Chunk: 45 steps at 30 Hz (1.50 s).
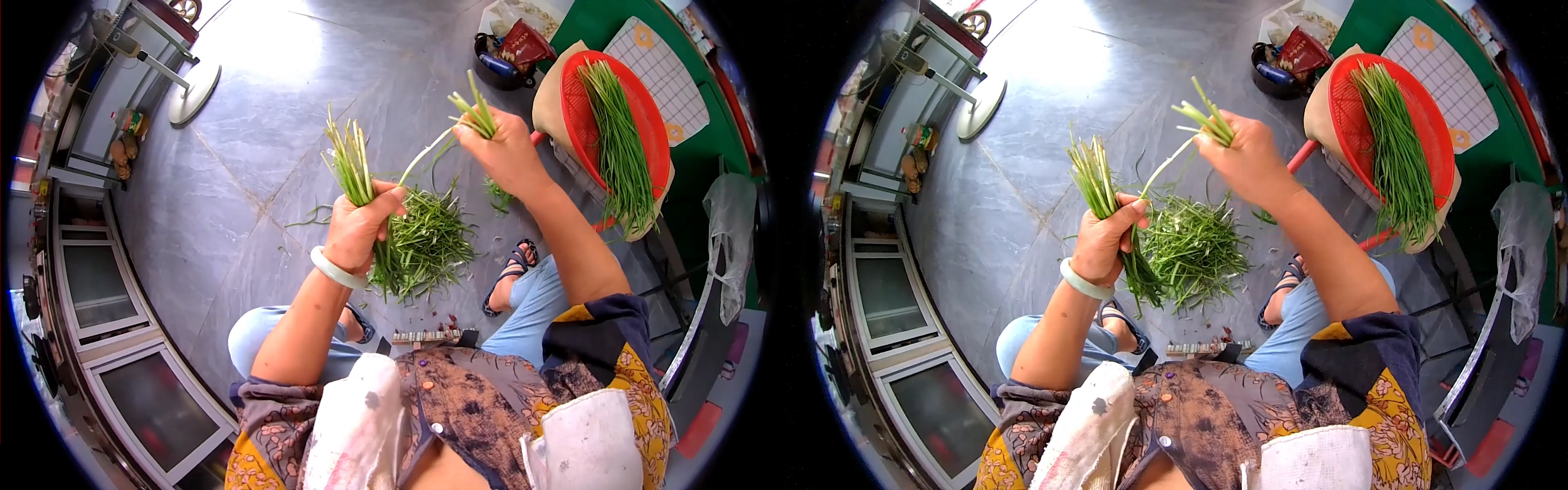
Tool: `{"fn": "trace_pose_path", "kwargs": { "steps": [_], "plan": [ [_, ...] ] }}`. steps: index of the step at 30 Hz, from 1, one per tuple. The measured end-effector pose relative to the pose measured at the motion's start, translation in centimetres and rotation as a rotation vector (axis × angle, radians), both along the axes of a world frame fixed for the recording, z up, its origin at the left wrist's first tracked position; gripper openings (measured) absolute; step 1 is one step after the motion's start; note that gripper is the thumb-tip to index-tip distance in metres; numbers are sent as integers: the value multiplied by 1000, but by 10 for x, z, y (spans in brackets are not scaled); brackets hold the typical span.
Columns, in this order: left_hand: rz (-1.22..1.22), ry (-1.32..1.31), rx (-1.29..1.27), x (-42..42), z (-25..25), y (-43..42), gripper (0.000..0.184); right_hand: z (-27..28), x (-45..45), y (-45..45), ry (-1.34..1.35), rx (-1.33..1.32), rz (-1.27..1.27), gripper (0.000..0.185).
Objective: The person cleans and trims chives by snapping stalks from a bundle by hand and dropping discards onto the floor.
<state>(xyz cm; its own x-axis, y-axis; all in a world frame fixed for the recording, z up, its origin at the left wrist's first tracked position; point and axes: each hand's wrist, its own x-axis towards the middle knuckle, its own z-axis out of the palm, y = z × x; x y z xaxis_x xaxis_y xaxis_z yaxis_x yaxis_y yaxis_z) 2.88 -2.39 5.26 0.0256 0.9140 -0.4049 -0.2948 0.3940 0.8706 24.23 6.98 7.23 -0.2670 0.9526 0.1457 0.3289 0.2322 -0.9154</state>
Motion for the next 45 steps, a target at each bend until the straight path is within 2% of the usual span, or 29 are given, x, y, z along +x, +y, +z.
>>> {"fn": "trace_pose_path", "kwargs": {
  "steps": [4, 5, 8, 12, 13, 19, 31, 34, 40, 45],
  "plan": [
    [30, -41, 0, -4, -3, -1, 11, 6, 11, 7, -49, 57, -24, 13],
    [42, -57, 2, -5, -3, -1, 11, 11, 12, 4, -26, -63, -38, 15],
    [67, -99, -16, -8, -2, -2, 11, 10, 13, 0, -118, -120, 92, 15],
    [50, -167, -27, -7, -1, -3, 11, 7, 1, -13, -88, -60, 145, 20],
    [44, -180, -35, -5, -1, -3, 11, 13, -5, -18, 25, -209, 147, 23],
    [-64, -176, -42, 9, 4, -1, 13, 7, -37, -36, 412, -418, 196, 13],
    [-91, -189, -18, 12, 8, -2, 14, 8, -29, -38, 301, -385, 216, 12],
    [-108, -206, -26, 9, 10, -3, 15, 8, -27, -39, 403, -383, 298, 11],
    [-136, -203, -39, 6, 16, -5, 15, 7, -22, -35, 434, -384, 406, 9],
    [-158, -231, -58, 2, 16, -6, 15, 3, -14, -22, 265, -260, 457, 12]
  ]
}}
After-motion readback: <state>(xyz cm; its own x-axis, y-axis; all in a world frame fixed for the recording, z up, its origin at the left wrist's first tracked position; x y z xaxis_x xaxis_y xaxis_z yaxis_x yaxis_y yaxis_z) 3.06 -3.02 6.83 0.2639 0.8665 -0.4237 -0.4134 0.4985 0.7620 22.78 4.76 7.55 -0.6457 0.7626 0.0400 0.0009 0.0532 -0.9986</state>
